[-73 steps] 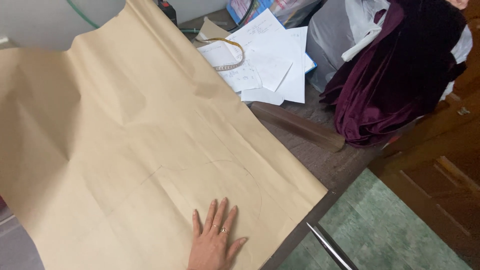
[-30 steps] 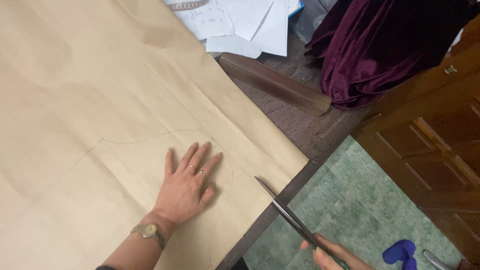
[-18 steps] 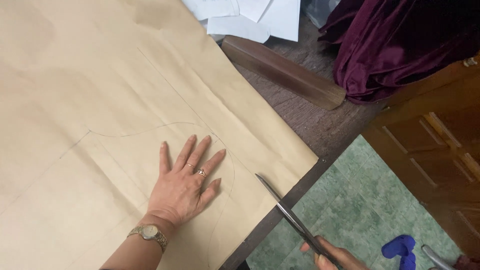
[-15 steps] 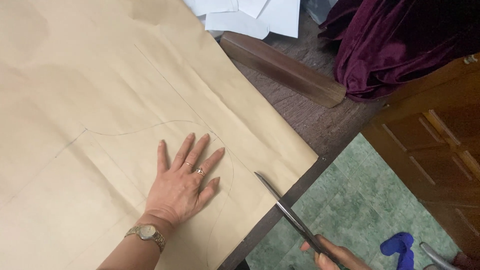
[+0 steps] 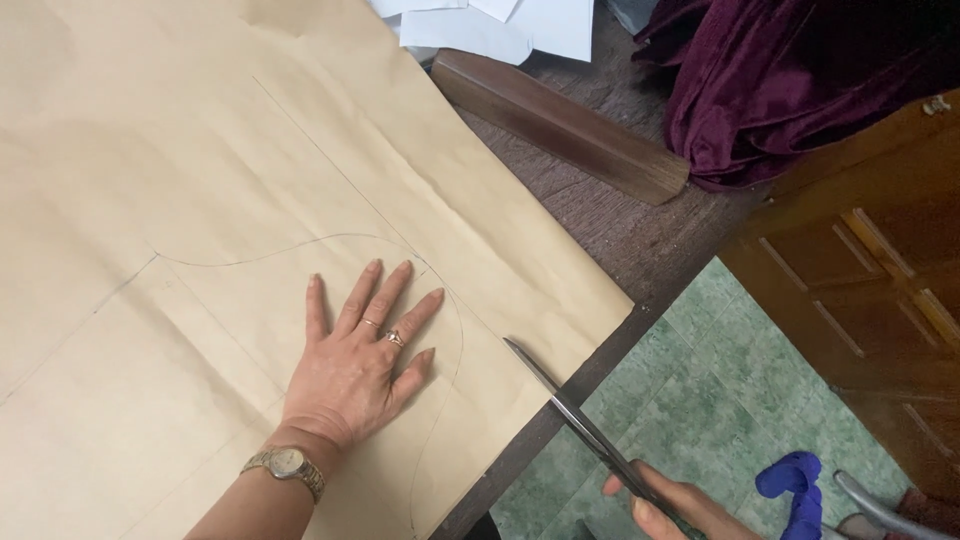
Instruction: Cutting a garment pattern out of brown paper using large fabric scissors
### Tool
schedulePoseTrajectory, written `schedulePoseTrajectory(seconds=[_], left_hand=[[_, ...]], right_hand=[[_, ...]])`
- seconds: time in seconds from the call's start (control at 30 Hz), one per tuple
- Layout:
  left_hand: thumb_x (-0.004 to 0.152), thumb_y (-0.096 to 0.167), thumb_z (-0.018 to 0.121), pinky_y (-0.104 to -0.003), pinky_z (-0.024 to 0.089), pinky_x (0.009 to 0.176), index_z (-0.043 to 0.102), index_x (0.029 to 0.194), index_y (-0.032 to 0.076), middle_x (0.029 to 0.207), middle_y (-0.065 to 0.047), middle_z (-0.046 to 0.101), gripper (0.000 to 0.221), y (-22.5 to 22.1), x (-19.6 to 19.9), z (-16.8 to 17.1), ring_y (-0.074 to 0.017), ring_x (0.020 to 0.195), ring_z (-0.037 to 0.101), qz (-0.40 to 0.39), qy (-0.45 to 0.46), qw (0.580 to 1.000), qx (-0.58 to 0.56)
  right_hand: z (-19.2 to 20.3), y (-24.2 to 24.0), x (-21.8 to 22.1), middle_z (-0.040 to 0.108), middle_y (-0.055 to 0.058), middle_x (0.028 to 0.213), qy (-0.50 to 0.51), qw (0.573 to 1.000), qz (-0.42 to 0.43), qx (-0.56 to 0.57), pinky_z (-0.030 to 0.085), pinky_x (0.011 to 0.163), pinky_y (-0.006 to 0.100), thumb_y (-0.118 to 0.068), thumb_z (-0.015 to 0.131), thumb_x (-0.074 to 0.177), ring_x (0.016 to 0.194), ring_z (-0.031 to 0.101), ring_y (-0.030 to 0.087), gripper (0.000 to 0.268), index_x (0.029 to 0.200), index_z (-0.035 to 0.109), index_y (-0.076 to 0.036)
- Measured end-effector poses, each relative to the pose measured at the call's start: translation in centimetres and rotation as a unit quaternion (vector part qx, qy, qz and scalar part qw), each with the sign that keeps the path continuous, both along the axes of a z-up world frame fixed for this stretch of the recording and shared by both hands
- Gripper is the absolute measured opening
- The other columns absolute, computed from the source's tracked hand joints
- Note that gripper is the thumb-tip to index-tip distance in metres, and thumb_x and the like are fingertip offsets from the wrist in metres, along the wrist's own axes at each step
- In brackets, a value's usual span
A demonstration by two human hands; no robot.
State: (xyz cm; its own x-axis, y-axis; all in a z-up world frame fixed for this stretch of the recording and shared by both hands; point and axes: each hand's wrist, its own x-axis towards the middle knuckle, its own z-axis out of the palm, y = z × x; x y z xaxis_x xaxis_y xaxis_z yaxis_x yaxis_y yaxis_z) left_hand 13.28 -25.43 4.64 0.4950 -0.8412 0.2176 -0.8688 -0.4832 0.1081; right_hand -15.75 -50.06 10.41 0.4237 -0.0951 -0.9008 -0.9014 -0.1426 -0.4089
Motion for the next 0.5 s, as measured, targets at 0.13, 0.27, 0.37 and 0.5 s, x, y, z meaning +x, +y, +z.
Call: schedulePoseTrajectory(seconds=[0.13, 0.27, 0.37, 0.5], left_hand=[[0.092, 0.054, 0.033, -0.068, 0.015, 0.108, 0.039, 0.144, 0.034, 0.155, -0.002, 0.030, 0.057, -0.1, 0.0, 0.4, -0.0262, 0.144, 0.024, 0.004, -0.006, 1.000, -0.002], [0.092, 0.054, 0.032, -0.068, 0.016, 0.107, 0.038, 0.145, 0.033, 0.157, -0.002, 0.028, 0.057, 0.0, -0.1, 0.4, -0.0272, 0.144, 0.024, 0.002, 0.000, 1.000, 0.001], [0.091, 0.054, 0.034, -0.070, 0.016, 0.105, 0.039, 0.145, 0.033, 0.156, -0.004, 0.030, 0.058, -0.1, -0.1, 0.6, -0.0272, 0.144, 0.023, 0.000, 0.019, 1.000, 0.020], [0.090, 0.054, 0.034, -0.070, 0.011, 0.107, 0.038, 0.146, 0.032, 0.157, -0.005, 0.028, 0.060, -0.1, -0.1, 0.7, -0.0281, 0.145, 0.020, -0.013, 0.045, 0.998, 0.032]], right_hand=[[1.4, 0.4, 0.8, 0.034, 0.001, 0.075, 0.028, 0.997, -0.046, 0.047, 0.033, 0.070, 0.025, -0.048, 0.041, 0.089, 0.059, 0.039, 0.013, 0.049, 0.123, 0.067, -0.023], [7.6, 3.2, 4.7, 0.055, 0.005, 0.080, 0.120, 0.989, -0.087, 0.001, 0.036, 0.057, 0.023, -0.043, 0.043, 0.091, 0.043, 0.040, 0.013, 0.048, 0.128, 0.071, -0.031], [8.6, 3.4, 3.5, 0.041, -0.024, 0.156, 0.050, 0.996, -0.067, 0.032, 0.026, 0.119, 0.039, -0.052, 0.048, 0.082, 0.148, 0.023, -0.001, 0.064, 0.145, 0.046, -0.040], [-1.3, 0.9, -1.7, 0.066, -0.007, 0.128, -0.152, 0.978, 0.093, -0.109, 0.051, 0.096, 0.031, -0.044, 0.044, 0.090, 0.118, 0.063, 0.007, 0.042, 0.120, 0.065, -0.026]])
